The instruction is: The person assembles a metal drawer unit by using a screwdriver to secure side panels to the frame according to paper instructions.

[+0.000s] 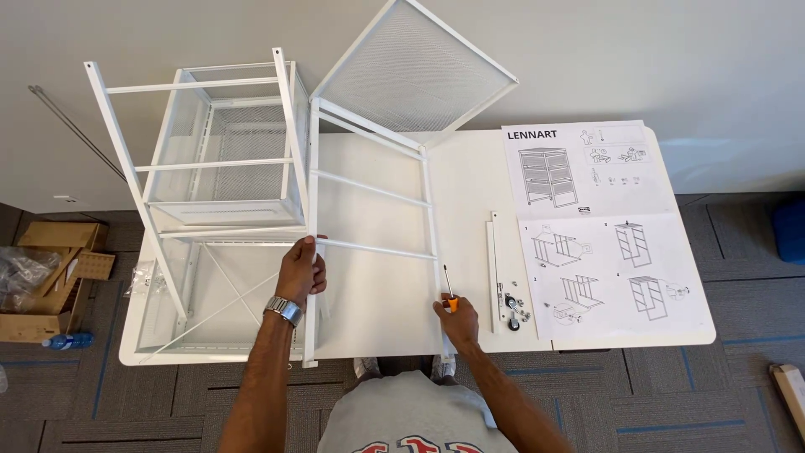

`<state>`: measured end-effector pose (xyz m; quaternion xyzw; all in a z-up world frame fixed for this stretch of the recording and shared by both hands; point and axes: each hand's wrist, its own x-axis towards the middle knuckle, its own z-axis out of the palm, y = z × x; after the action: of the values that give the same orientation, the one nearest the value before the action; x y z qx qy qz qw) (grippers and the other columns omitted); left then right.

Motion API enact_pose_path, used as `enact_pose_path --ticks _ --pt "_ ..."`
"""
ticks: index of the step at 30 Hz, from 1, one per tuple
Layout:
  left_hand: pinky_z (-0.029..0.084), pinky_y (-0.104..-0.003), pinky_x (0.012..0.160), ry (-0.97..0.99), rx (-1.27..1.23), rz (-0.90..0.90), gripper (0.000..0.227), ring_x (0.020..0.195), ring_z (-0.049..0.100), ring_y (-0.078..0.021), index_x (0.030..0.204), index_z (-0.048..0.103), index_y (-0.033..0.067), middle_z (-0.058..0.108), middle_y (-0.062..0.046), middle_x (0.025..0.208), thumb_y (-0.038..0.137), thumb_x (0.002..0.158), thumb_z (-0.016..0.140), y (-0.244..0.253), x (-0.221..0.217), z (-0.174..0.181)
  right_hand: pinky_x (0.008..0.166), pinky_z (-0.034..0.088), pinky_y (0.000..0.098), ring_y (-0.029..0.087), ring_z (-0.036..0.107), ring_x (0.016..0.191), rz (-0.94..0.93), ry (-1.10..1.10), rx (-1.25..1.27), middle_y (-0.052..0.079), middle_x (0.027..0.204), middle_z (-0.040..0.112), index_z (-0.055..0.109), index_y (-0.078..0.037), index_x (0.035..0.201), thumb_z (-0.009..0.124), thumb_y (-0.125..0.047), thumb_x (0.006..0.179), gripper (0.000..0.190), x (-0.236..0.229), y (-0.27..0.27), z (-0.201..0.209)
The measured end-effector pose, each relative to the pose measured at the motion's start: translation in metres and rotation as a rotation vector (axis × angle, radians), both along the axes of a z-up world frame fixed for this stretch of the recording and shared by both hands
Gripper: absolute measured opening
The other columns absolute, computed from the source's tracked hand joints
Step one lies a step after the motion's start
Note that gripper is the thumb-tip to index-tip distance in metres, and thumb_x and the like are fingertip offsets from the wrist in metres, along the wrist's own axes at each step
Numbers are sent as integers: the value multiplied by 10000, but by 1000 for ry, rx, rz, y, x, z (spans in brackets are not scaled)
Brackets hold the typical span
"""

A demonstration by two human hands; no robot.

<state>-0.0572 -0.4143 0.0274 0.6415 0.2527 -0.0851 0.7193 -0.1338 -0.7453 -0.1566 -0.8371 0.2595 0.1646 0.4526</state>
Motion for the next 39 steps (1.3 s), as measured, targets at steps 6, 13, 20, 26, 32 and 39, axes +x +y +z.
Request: enact_pose_path --ticks 6,13,20,26,32,39 --pt "333 -225 313 -79 -135 1 406 450 345 -98 1294 666 16 306 -6 637 329 1215 420 2 7 13 867 609 392 244 752 1100 30 70 86 46 1234 810 770 -157 1395 837 -403 973 494 2 14 2" --pt "321 -218 309 -128 -197 30 373 440 333 -92 1280 684 25 291 0 634 300 1208 443 -2 10 25 873 582 408 271 750 1098 43 59 140 68 1233 825 780 -138 1381 858 -422 952 520 6 27 -14" --pt "177 -246 394 -31 -188 80 322 487 211 -103 1198 715 77 278 10 640 342 1169 535 -8 16 42 891 604 333 157 770 1025 -71 49 209 -24 1101 861 835 -167 1279 872 -395 897 447 11 40 2" --pt "209 -250 387 -19 -166 69 334 499 262 -122 1229 731 73 302 -2 656 345 1158 550 -12 20 50 902 602 331 150 737 1033 -83 99 271 -20 1117 841 820 -161 1308 858 -344 941 412 12 48 24" --pt "212 -278 403 2 -145 84 362 493 263 -135 1233 730 48 306 -14 649 353 1151 554 -18 19 68 945 598 292 157 743 1061 -141 167 329 -13 1116 843 837 -141 1324 898 -282 928 426 15 59 28" --pt "228 -277 383 -18 -138 81 356 483 280 -139 1209 751 50 322 -23 638 346 1155 560 -22 26 71 414 399 286 157 604 731 -172 197 419 4 1063 783 833 -165 1359 941 -219 909 465 23 70 3"
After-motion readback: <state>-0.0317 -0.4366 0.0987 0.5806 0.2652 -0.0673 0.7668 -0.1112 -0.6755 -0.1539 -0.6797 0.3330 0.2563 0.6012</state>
